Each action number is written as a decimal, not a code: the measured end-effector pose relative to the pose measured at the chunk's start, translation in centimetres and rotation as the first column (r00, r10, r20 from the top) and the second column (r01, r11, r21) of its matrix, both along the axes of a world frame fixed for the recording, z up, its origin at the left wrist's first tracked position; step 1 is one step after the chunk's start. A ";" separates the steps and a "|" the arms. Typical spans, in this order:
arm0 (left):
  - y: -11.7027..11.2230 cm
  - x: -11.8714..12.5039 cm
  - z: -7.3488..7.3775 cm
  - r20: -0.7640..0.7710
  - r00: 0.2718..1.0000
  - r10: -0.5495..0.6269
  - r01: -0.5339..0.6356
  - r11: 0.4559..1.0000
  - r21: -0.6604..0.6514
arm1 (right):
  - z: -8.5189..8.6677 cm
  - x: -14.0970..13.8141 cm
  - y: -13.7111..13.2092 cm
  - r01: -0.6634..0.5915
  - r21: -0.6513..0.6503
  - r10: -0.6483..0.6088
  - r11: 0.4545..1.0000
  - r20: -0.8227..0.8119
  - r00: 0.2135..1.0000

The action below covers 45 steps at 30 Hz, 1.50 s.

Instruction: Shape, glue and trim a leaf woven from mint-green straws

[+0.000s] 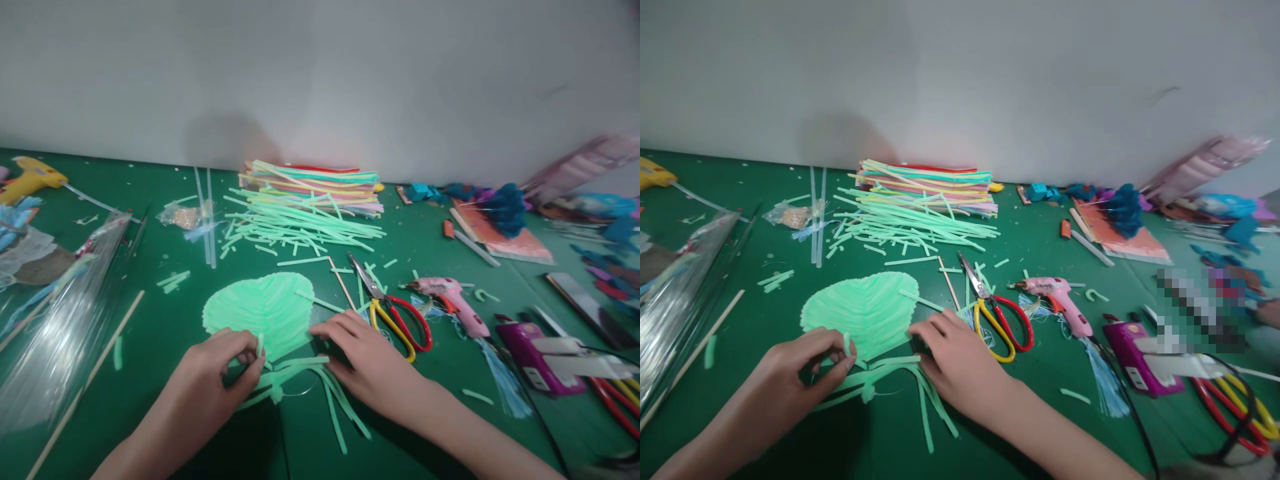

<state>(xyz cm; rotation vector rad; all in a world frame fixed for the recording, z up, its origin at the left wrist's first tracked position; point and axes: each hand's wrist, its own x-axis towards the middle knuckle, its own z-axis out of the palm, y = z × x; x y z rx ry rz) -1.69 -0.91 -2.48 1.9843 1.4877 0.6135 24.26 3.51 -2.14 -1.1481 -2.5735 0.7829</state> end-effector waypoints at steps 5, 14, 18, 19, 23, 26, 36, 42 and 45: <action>0.0 -0.5 -0.3 0.026 1.000 0.018 -0.015 0.996 -0.093 | 0.7 -0.5 0.4 0.004 -0.167 -0.026 0.986 -0.128 0.991; -0.1 -0.7 -0.7 -0.017 1.000 -0.002 0.001 0.997 -0.082 | -0.2 -2.7 0.2 -0.054 -0.638 -0.203 0.768 -0.323 0.924; -0.1 -0.8 -0.7 -0.014 1.000 -0.008 0.007 0.995 -0.098 | -0.6 -3.6 0.3 0.010 -0.499 -0.201 0.866 -0.330 0.922; -0.1 -0.9 -0.7 -0.009 1.000 -0.012 0.011 0.995 -0.102 | -0.6 -3.8 0.3 -0.001 -0.445 -0.172 0.895 -0.348 0.922; -0.1 -1.0 -0.9 0.042 0.999 -0.020 0.024 0.996 -0.090 | -0.9 -4.6 0.1 -0.092 -0.251 -0.015 0.964 -0.396 0.918; 0.0 -0.8 -1.0 0.109 0.994 -0.020 0.024 0.999 -0.043 | -1.4 -5.2 -0.4 -0.057 -0.220 -0.043 0.974 -0.425 0.904; 0.0 -0.4 -0.6 0.146 0.989 -0.006 0.004 1.000 0.015 | -2.2 -5.9 -1.1 0.054 -0.301 -0.201 0.952 -0.482 0.853; 0.1 -0.2 -0.3 0.118 0.993 0.011 -0.013 1.000 0.021 | -2.2 -6.0 -1.1 0.036 -0.312 -0.199 0.949 -0.509 0.837; 0.1 -0.1 -0.3 0.112 0.994 0.017 -0.021 0.999 0.030 | -2.3 -6.0 -1.1 0.036 -0.319 -0.205 0.947 -0.515 0.832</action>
